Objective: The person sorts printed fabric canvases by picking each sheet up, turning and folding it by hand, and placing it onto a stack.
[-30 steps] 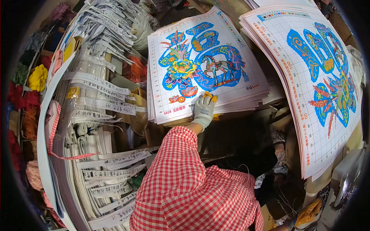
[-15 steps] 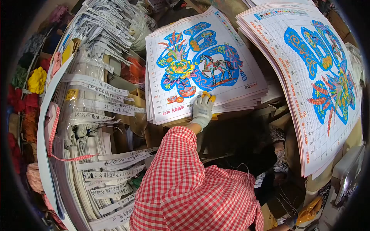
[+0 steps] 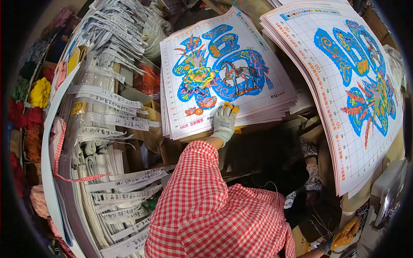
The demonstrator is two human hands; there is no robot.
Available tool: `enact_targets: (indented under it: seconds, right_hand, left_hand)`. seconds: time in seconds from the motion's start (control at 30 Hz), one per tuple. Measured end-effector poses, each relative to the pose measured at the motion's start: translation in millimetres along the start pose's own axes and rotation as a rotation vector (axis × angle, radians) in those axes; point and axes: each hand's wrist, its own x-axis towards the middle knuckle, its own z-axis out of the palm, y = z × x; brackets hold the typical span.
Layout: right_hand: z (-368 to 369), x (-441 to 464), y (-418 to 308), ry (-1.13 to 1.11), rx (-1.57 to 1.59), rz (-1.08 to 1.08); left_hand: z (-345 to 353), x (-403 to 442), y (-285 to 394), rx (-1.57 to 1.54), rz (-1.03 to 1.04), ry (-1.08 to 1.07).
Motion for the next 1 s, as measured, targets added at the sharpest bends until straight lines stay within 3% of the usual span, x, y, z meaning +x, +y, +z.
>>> enact_targets:
  seconds: [0.1, 0.17, 0.47, 0.77, 0.87, 1.0]
  right_hand:
    - [0.3, -3.6, 3.6, -0.032, -0.006, 0.060]
    - [-3.6, 7.1, -11.9, -0.007, 0.008, -0.025]
    - [18.9, -42.5, 63.2, 0.022, -0.104, 0.111]
    - [19.6, -43.1, 66.0, 0.090, -0.179, -0.006]
    - [24.7, -56.9, 83.7, 0.040, -0.275, 0.097]
    - [17.8, -35.3, 56.1, 0.043, -0.149, 0.019]
  left_hand:
    - [2.0, -0.3, -1.0, -0.006, 0.001, 0.007]
    - [-0.5, -0.3, 0.0, 0.006, 0.000, -0.004]
    - [2.4, -1.2, 0.5, 0.017, -0.023, -0.016]
    - [4.6, -1.6, 0.7, 0.010, -0.027, -0.001]
    - [2.5, -1.1, 0.4, 0.006, -0.026, -0.014]
    - [-0.3, -0.9, 1.8, 0.011, -0.029, -0.034]
